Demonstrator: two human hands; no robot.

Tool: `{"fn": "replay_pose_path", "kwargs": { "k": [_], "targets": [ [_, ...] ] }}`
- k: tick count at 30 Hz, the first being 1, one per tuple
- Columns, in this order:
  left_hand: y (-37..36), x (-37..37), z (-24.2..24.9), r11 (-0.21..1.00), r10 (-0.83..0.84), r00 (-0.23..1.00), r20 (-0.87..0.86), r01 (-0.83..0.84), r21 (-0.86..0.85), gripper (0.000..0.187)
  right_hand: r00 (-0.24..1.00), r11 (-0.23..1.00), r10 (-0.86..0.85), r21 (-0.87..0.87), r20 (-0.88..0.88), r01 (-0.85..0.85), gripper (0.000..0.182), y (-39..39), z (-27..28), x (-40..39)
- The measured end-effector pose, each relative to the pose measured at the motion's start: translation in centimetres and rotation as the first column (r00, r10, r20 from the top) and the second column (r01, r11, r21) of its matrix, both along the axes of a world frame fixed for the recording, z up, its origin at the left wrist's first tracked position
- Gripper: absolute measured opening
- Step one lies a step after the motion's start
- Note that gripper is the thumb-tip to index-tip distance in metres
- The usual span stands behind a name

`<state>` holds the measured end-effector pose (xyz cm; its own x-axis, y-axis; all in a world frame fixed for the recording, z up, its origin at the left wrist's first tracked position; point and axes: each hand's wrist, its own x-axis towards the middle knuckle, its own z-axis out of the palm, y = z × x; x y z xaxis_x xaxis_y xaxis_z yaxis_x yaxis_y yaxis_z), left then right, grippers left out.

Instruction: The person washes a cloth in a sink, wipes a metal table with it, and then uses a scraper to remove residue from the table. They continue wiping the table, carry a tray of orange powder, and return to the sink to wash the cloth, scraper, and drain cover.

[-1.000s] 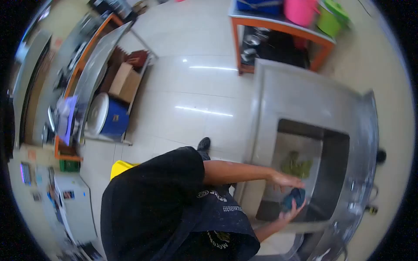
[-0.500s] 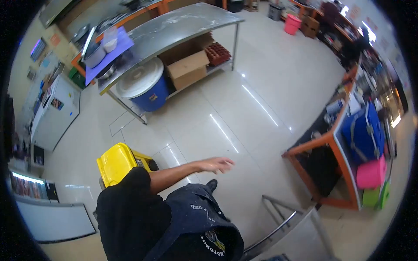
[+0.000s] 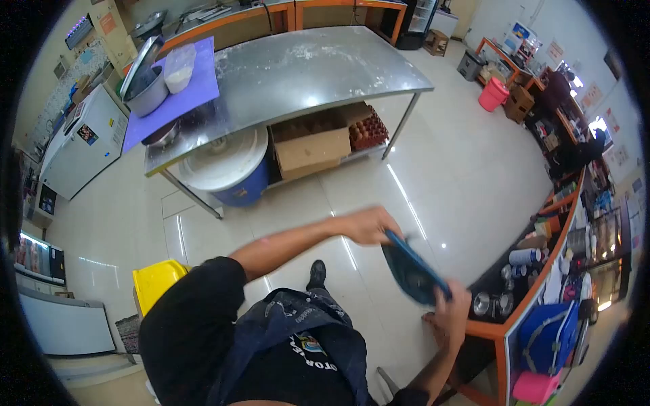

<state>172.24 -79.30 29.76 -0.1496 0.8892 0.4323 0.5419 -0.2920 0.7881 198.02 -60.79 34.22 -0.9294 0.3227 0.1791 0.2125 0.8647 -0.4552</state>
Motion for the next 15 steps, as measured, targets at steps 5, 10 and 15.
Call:
{"fn": "replay_pose_path", "kwargs": {
  "k": [5, 10, 15],
  "targets": [
    [-4.8, -21.1, 9.5, 0.851, 0.448, 0.672, -0.590, -0.523, 0.050, 0.046, 0.913, 0.929, 0.368, 0.032, -0.178, -0.368, 0.022, 3.9, 5.9, -29.2],
    [-9.2, -41.5, 15.7, 0.679, 0.664, 0.592, -0.458, -0.733, 0.037, 0.026, 0.816, 0.864, 0.496, 0.256, -0.297, -0.433, 0.030, 3.1, 13.6, -56.1],
    [-15.1, -50.1, 15.3, 0.571, 0.706, 0.326, -0.629, -0.787, 0.234, 0.019, 0.617, 0.769, 0.639, 0.356, -0.460, -0.531, 0.041, -1.1, 14.1, -68.8]
  ]
}}
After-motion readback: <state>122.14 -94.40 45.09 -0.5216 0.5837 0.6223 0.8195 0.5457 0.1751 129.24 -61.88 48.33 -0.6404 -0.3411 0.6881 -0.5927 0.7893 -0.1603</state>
